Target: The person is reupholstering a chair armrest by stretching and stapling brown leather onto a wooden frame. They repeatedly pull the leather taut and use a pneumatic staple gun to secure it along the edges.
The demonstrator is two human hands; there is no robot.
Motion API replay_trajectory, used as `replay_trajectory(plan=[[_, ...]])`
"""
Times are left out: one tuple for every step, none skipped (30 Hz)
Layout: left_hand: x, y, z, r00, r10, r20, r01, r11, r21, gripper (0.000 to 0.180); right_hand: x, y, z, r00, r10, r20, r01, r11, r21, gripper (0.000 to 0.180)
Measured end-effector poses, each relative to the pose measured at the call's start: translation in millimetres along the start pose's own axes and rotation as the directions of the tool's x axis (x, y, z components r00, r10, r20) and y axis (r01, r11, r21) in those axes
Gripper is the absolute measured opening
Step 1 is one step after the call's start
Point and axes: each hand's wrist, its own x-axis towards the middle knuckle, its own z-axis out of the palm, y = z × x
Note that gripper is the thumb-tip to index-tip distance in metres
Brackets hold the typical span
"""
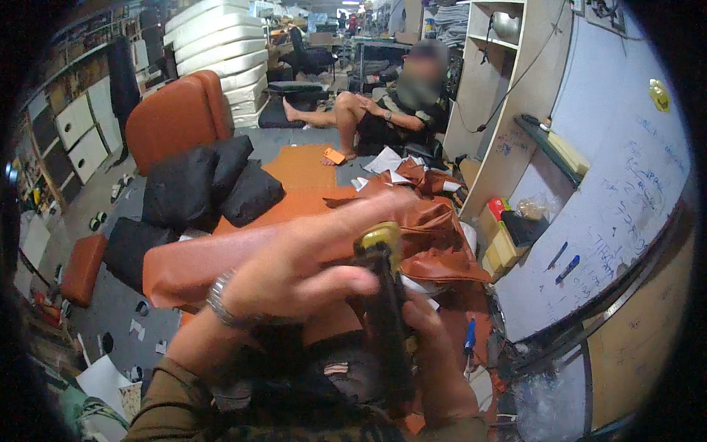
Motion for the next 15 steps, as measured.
replay_trajectory(plan=[[-9, -2, -12, 0.998, -0.045, -0.041, 0.046, 0.999, 0.019, 0.061, -6, -2, -16, 0.998, -0.064, -0.019, 0.063, 0.997, -0.037, 0.079], [-17, -7, -39, 0.995, -0.009, -0.100, 0.030, 0.978, 0.207, 0.059, -10, 2, -32, 0.985, -0.159, -0.059, 0.155, 0.986, -0.069, 0.076], [-26, -13, -63, 0.977, -0.072, -0.202, 0.122, 0.962, 0.245, 0.056, -17, 7, -49, 0.963, -0.247, -0.108, 0.236, 0.966, -0.101, 0.073], [-45, -14, -87, 0.942, -0.204, -0.267, 0.282, 0.913, 0.296, 0.051, -24, 11, -69, 0.959, -0.253, -0.128, 0.229, 0.957, -0.177, 0.071], [-65, -15, -108, 0.913, -0.265, -0.311, 0.381, 0.828, 0.413, 0.050, -31, 16, -91, 0.954, -0.258, -0.153, 0.215, 0.944, -0.251, 0.070], [-89, -16, -118, 0.825, -0.389, -0.411, 0.549, 0.727, 0.413, 0.049, -39, 22, -116, 0.948, -0.263, -0.177, 0.196, 0.925, -0.325, 0.068], [-112, -17, -128, 0.788, -0.432, -0.439, 0.607, 0.663, 0.438, 0.049, -46, 29, -143, 0.967, -0.118, -0.225, 0.002, 0.888, -0.459, 0.066], [-135, -16, -130, 0.776, -0.456, -0.435, 0.630, 0.541, 0.557, 0.049, -51, 40, -170, 0.957, 0.020, -0.290, -0.190, 0.799, -0.570, 0.063], [-158, -14, -127, 0.776, -0.484, -0.405, 0.626, 0.507, 0.593, 0.051, -57, 59, -196, 0.898, 0.161, -0.410, -0.407, 0.658, -0.633, 0.060], [-175, -16, -117, 0.778, -0.496, -0.386, 0.624, 0.533, 0.571, 0.055, -63, 84, -220, 0.845, 0.216, -0.489, -0.516, 0.570, -0.640, 0.057], [-189, -16, -109, 0.717, -0.578, -0.390, 0.688, 0.492, 0.534, 0.058, -68, 111, -243, 0.797, 0.263, -0.544, -0.593, 0.510, -0.623, 0.054], [-200, -17, -99, 0.753, -0.561, -0.345, 0.610, 0.396, 0.687, 0.060, -69, 142, -263, 0.712, 0.345, -0.612, -0.701, 0.408, -0.585, 0.051], [-206, -19, -87, 0.780, -0.550, -0.298, 0.503, 0.270, 0.821, 0.062, -74, 173, -278, 0.632, 0.416, -0.654, -0.774, 0.311, -0.551, 0.048], [-206, -25, -80, 0.744, -0.573, -0.343, 0.561, 0.258, 0.786, 0.068, -82, 205, -286, 0.672, 0.395, -0.626, -0.736, 0.272, -0.619, 0.049], [-203, -31, -75, 0.756, -0.542, -0.368, 0.537, 0.191, 0.822, 0.068, -87, 228, -293, 0.657, 0.361, -0.662, -0.743, 0.161, -0.650, 0.051]])
